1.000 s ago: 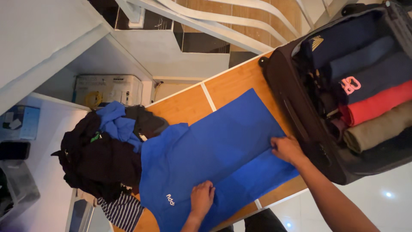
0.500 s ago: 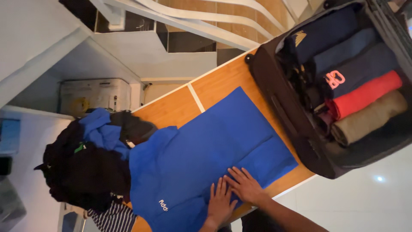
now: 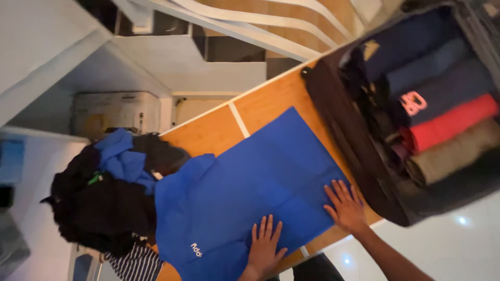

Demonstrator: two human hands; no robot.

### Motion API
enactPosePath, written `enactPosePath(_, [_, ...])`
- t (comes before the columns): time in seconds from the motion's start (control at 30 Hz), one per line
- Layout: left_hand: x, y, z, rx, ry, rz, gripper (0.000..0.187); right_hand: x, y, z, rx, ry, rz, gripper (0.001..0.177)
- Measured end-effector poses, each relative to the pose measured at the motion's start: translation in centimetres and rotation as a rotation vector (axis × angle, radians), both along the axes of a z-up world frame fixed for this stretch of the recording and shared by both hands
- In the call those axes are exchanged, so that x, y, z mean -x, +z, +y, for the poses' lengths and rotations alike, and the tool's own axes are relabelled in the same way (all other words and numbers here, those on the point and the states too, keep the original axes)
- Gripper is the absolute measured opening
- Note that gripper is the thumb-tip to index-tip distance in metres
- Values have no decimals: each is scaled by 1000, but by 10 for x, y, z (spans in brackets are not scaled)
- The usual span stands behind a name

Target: The person folds a pair of pants and a blue t-shirt by hand, smoothing the fabric and rolling the items before placing them into a suitcase already containing other folded clothes.

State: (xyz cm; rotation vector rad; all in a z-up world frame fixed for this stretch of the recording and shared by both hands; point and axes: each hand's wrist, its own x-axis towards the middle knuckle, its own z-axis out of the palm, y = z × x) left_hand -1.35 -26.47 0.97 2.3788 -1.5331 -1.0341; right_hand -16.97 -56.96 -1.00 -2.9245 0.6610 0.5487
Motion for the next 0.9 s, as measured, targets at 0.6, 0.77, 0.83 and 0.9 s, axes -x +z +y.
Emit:
enactPosePath(0.6, [-248, -18, -75, 302, 507, -443, 66, -295, 44, -67, -149, 128, -499, 55])
enactPosePath(0.77, [-273, -17, -70, 97, 404, -790, 34, -314, 32, -77, -59, 186, -459, 41])
enactPosePath(0.83, [-278, -15, -70, 60, 389, -740, 30, -316, 21, -83, -22, 193, -450, 33])
enactPosePath(0.9, [-279, -10, -67, 23, 370, -688, 27, -311, 13, -87, 13, 196, -439, 28])
